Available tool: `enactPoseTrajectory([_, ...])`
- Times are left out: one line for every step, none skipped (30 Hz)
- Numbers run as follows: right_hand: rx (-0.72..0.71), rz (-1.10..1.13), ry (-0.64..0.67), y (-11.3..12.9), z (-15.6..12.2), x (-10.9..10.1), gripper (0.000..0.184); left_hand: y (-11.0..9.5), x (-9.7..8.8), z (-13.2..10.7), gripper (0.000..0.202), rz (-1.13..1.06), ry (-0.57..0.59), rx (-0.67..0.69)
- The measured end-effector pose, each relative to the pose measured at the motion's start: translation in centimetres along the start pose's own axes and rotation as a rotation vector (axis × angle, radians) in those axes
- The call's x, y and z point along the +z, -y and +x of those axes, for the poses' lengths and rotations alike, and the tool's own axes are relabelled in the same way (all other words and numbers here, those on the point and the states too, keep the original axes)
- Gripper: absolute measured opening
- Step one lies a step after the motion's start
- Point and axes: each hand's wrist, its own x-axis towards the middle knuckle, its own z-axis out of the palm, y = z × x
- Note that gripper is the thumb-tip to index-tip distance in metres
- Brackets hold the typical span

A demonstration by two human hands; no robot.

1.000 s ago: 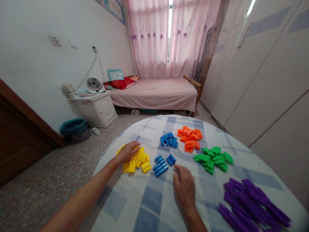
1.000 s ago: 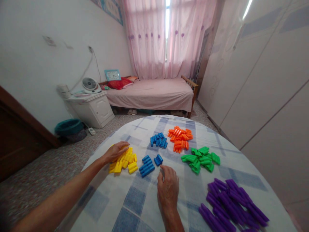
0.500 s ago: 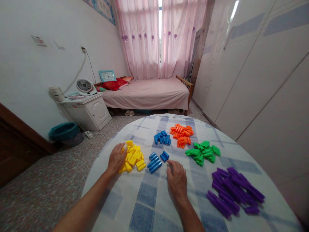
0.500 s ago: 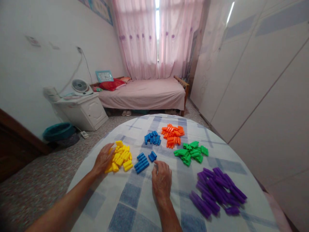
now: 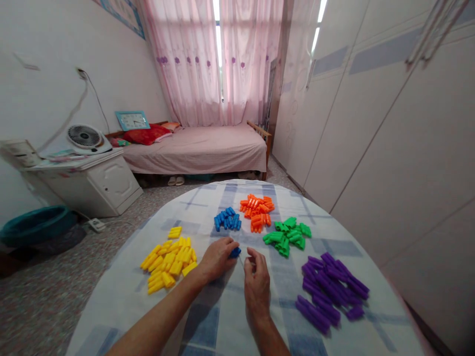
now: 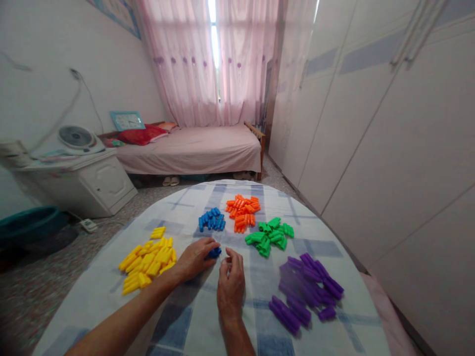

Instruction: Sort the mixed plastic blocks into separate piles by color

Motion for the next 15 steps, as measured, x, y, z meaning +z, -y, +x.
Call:
enactPoseTrajectory([-0.002,-0.003,0.003,0.0,0.0,0.0,0.032,0.1,0.1,0.1,0.040,-0.028,-0.013,-0.006])
enactPoseTrajectory([-0.002,-0.007,0.003,0.1,-0.1,0.0,0.032,0.4,-0.1,0.2,0.039,-0.064,-0.042,-0.010])
enactPoseTrajectory([-0.001,-0.012,0.001,0.1,-0.1,0.0,0.032,0.9,-0.3,0.4,0.039,-0.099,-0.083,-0.015])
enactPoseTrajectory([0.001,-0.018,0.002,0.2,-0.2,0.0,0.032,1.5,-0.8,0.7,0.039,-0.125,-0.132,-0.030])
enactPoseTrajectory([0.004,-0.026,0.004,0.2,-0.2,0.1,0.032,2.4,-1.3,1.2,0.039,-0.137,-0.188,-0.058])
enactPoseTrajectory([0.004,-0.034,0.010,0.2,-0.3,0.1,0.032,3.3,-2.0,1.9,0.038,-0.133,-0.248,-0.107])
enactPoseTrajectory([0.004,-0.043,0.019,0.2,-0.3,0.2,0.032,4.5,-2.7,2.7,0.038,-0.116,-0.301,-0.173])
enactPoseTrajectory([0.004,-0.054,0.027,0.2,-0.4,0.3,0.032,5.6,-3.3,3.6,0.039,-0.102,-0.336,-0.247])
enactPoseTrajectory([0.003,-0.065,0.033,0.1,-0.4,0.3,0.032,6.8,-3.8,4.6,0.039,-0.087,-0.360,-0.348])
enactPoseTrajectory([0.001,-0.076,0.039,0.1,-0.4,0.4,0.032,8.0,-4.1,5.7,0.039,-0.065,-0.366,-0.436])
enactPoseTrajectory([-0.002,-0.088,0.042,0.1,-0.4,0.4,0.032,9.0,-4.2,6.6,0.039,-0.057,-0.361,-0.482])
enactPoseTrajectory([-0.006,-0.100,0.044,0.1,-0.5,0.5,0.032,9.8,-4.2,7.5,0.039,-0.053,-0.346,-0.516])
enactPoseTrajectory([-0.011,-0.113,0.045,0.1,-0.5,0.5,0.032,10.4,-4.0,8.2,0.038,-0.055,-0.323,-0.527])
enactPoseTrajectory([-0.018,-0.123,0.050,0.1,-0.5,0.4,0.032,10.7,-3.7,8.8,0.036,-0.063,-0.295,-0.520])
enactPoseTrajectory([-0.023,-0.134,0.053,0.1,-0.5,0.4,0.032,10.9,-3.4,9.2,0.034,-0.071,-0.266,-0.506])
